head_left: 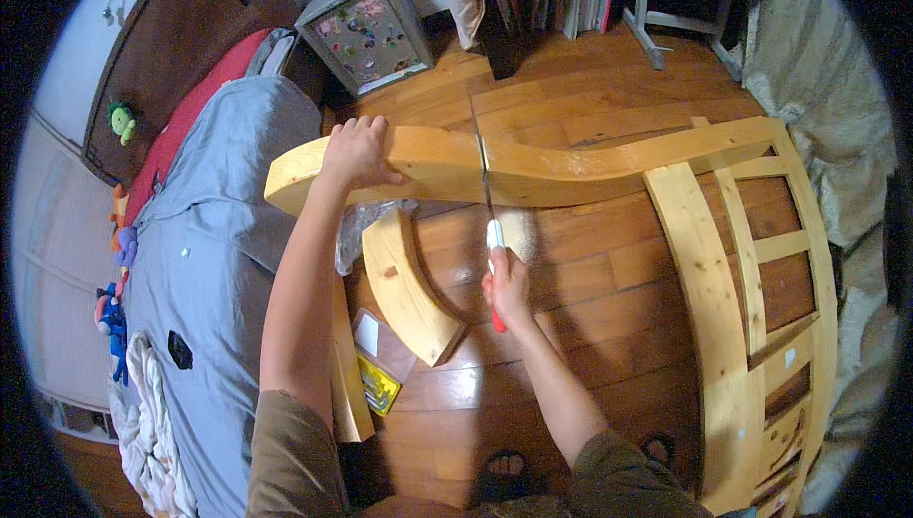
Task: The person saws a curved wooden piece using a hand saw while seated on the floor. They hold the wood steady with one hand and move the saw back and forth with the other, generating sawdust on the floor.
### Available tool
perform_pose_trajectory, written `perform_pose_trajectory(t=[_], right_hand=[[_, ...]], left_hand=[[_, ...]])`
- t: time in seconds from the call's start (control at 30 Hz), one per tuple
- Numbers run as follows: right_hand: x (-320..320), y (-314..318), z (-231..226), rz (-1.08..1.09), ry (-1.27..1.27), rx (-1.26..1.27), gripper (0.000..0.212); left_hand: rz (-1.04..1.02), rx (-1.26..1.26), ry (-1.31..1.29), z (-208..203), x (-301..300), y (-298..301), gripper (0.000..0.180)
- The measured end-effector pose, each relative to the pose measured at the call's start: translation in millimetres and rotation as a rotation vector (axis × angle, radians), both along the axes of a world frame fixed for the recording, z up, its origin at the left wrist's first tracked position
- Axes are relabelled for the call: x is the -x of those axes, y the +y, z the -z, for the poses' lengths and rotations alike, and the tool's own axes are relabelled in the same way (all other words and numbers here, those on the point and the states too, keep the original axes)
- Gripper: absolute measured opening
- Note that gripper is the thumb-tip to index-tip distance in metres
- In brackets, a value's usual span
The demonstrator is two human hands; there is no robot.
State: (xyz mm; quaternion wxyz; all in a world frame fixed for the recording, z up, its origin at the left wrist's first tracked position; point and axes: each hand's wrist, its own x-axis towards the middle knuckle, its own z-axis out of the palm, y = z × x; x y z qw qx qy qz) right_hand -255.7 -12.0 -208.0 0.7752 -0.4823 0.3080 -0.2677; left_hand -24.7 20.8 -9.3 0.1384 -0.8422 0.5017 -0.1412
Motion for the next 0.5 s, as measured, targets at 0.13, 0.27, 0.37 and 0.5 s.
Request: perform_pose_trajectory(t=[0.13,0.27,0.37,0.5], right_hand=[[23,52,37,0.102,0.121,0.062,0.031],[89,108,11,0.081,0.032,-0.207,0.03],[84,108,18,0.057,0.089,0.012,0.032],[28,59,17,0.052,0.112,0.012,0.033]], left_hand=[[-0.041,-0.038,0.035,-4,-4,3,0.082],[-0.063,-0.019,0.042,-9,2,5,0.08],[-0.066,-0.012,0.038,-10,3,7,0.079],[-0.086,-0.005,0.072,-7,-3,7,0.079]])
